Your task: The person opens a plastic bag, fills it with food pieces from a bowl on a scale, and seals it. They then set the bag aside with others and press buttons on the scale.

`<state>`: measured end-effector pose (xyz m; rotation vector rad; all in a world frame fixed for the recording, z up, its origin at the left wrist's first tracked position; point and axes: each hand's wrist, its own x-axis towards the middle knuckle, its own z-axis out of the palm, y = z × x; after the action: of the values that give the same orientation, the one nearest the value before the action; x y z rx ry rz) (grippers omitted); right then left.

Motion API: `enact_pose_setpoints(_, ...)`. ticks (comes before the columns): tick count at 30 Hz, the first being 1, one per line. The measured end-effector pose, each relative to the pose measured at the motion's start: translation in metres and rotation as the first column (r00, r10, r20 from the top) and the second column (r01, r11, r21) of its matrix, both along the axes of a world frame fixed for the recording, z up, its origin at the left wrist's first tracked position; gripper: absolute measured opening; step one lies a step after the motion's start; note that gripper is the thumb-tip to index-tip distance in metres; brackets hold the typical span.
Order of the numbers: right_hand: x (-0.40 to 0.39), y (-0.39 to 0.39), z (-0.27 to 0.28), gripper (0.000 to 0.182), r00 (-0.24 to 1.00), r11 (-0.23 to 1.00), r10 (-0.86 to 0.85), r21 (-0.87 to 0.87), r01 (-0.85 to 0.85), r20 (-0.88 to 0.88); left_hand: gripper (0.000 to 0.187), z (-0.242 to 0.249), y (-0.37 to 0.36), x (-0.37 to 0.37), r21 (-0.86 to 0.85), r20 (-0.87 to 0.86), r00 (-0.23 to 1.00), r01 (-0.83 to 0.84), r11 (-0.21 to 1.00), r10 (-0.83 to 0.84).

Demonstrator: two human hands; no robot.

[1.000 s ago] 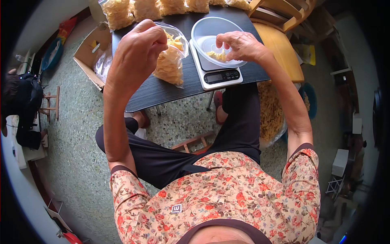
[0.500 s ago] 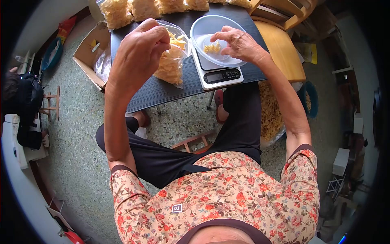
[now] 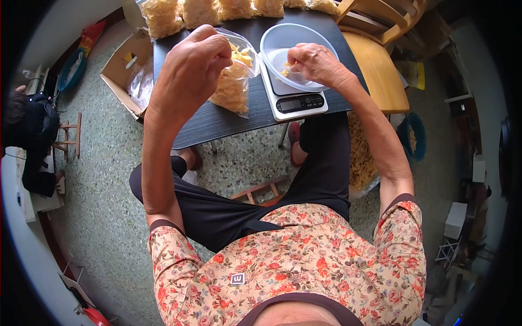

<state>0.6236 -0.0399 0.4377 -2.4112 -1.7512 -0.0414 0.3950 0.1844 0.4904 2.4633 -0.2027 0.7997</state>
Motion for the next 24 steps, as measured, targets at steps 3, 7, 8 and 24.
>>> enact_pose_setpoints(3,0.004,-0.006,0.015,0.011,0.984,0.995,-0.054,0.070,0.066,-0.167,0.007,0.000,0.002,0.000,-0.008,-0.003,1.000,-0.007,1.000,0.007)
enact_pose_setpoints(7,0.007,-0.015,0.035,0.017,0.663,0.931,-0.007,0.237,0.278,-0.749,0.007,0.000,0.006,-0.003,-0.054,0.002,1.000,-0.001,0.999,0.001)
enact_pose_setpoints(8,-0.003,-0.016,0.044,0.019,0.583,0.904,0.070,0.298,0.306,-0.809,0.007,0.000,0.006,-0.002,-0.067,0.005,1.000,0.012,0.998,-0.012)
enact_pose_setpoints(24,-0.087,0.059,0.062,0.017,0.788,0.850,0.140,0.481,0.215,-0.599,0.010,0.002,0.013,-0.011,-0.002,0.069,0.997,0.032,0.999,-0.032)
